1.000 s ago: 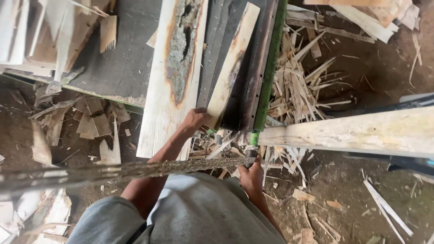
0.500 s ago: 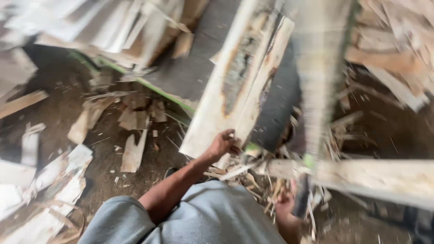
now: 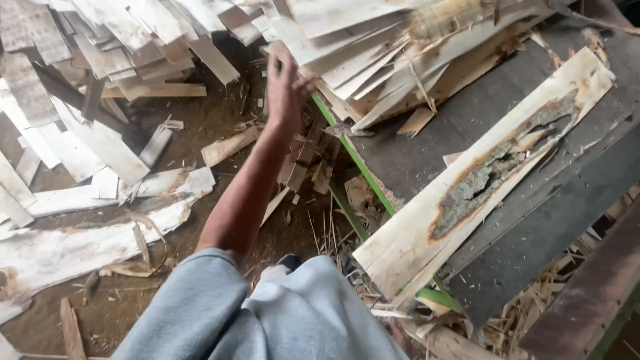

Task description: The person is using a large manual lever-action blade to split and trim thin pieces of wood veneer.

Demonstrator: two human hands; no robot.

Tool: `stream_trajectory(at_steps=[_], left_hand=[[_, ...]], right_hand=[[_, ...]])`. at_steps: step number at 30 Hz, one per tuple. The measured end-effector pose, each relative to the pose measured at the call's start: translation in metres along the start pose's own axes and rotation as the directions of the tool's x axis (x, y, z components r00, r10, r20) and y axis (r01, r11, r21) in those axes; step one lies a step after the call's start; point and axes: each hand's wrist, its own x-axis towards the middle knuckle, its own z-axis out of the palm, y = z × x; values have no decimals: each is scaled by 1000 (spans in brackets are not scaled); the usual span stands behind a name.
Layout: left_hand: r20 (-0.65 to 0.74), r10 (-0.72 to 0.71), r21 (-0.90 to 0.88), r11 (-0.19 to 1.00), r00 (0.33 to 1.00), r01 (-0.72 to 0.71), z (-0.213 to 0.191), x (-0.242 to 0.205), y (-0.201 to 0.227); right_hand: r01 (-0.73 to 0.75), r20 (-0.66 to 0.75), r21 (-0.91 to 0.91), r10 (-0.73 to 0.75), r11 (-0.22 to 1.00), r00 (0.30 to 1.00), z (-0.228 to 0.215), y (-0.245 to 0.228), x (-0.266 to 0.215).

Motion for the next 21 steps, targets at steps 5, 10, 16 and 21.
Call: stream_trajectory(at_steps=[5, 10, 16, 21], left_hand=[[49, -313, 297, 911, 949, 285, -26, -53, -124], [318, -585, 805, 582, 746, 113, -77, -144, -275], [297, -809, 888, 430, 506, 166, -60, -171, -309], [289, -833, 852, 449, 472, 270, -57, -159, -333]], right_hand=[[-18, -170, 295, 71, 955, 983, 62, 8, 36], [346, -549, 103, -236, 933, 802, 172, -106, -20], [196, -566, -18, -172, 980, 807, 211, -184, -91], [275, -386, -95, -290, 957, 876, 199, -194, -61]])
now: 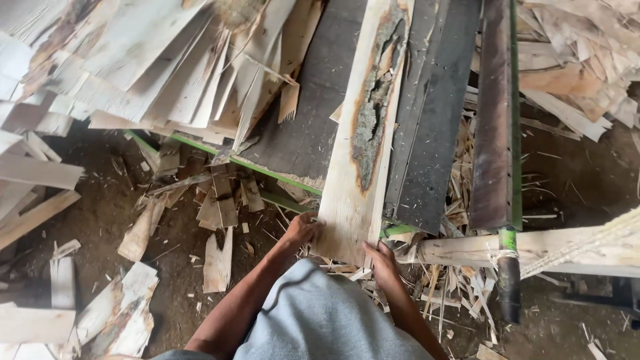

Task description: The person is using a large manual lever-action blade to split and trim thin pieces of wood veneer.

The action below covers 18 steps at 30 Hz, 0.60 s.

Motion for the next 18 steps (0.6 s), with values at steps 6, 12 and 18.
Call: stream_trajectory(at_steps=[6, 12, 18], left_hand=[[43, -44, -245, 968, 998, 53, -2, -21, 68], [95, -88, -485, 866, 992, 123, 29, -1, 74], [140, 34, -467, 884, 990, 35, 88, -63, 130]], right_hand=[[-223, 214, 310, 161, 924, 964, 13, -29, 6], [-94, -2, 239, 98, 966, 995, 8, -79, -19], [-29, -83, 162, 43, 986, 996, -36, -123, -83]])
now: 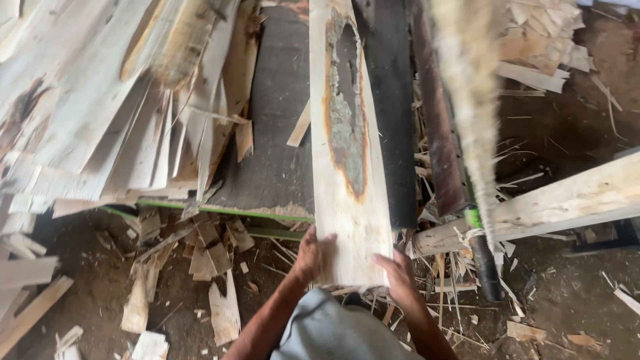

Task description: The person is using a large manual lever-action blade to split and trim thin pieces of wood veneer.

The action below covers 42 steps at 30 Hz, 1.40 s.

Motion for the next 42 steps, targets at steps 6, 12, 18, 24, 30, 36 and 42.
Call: stream_trajectory(at_steps=[6, 12, 18, 24, 30, 36, 42], left_hand=[[45, -84, 206, 976, 995, 73, 20, -13, -54], [134, -92, 215, 975, 987, 61, 29, -24, -94], [111, -46, 336, 942, 993, 6, -2, 13, -169], [16, -332, 523, 807, 943, 275, -2, 19, -191], [105, -197, 630, 772, 975, 89, -25, 42, -263], [88, -131, 619, 784, 987, 49, 26, 48, -240], [241, 149, 750, 598, 959, -281, 16, 138, -320]], right_hand=[[89, -44, -511, -130, 855, 991, -87, 112, -7], [-112, -95, -85, 103, 990, 990, -100, 108, -34], [-102, -131, 65, 110, 993, 985, -128, 137, -28], [-101, -92, 111, 111, 989, 990, -152, 167, -17], [284, -151, -136, -303, 949, 941, -204, 116, 10], [57, 111, 467, -123, 882, 986, -239, 13, -7], [12, 98, 102, -22, 995, 995, -221, -51, -22]])
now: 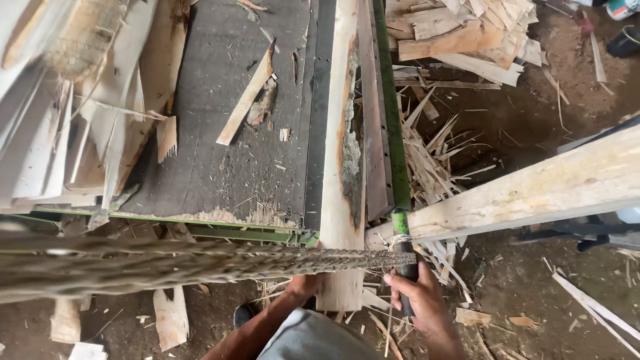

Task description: The person is using a large manual lever-action blade to split and trim thin pieces of wood veneer.

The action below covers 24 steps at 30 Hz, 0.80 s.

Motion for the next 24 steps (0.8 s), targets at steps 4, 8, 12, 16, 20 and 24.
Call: stream_trajectory(at_steps=[4, 8, 12, 16, 20, 24], left_hand=[[104, 306, -929, 371, 946, -18, 29, 12, -41], [22, 595, -997, -41, 803, 58, -36, -19, 161], [112, -87, -635, 760, 990, 139, -17, -9, 112], [117, -10, -634, 769, 993, 82, -6, -17, 77], [95, 38, -765, 642, 995, 49, 9, -15, 85], [26, 70, -768, 640, 997, -25, 9, 6, 121]], right_hand=[[-26, -71, -38, 23, 999, 997, 23, -38, -20], [-18, -110, -52, 12, 998, 994, 34, -39, -17], [4, -132, -61, -12, 998, 991, 39, -41, -20], [5, -181, -90, -22, 996, 983, 45, -39, -19], [-61, -206, -295, -1, 954, 979, 44, 11, 5], [-35, -146, -291, -8, 956, 989, 27, 61, 29]])
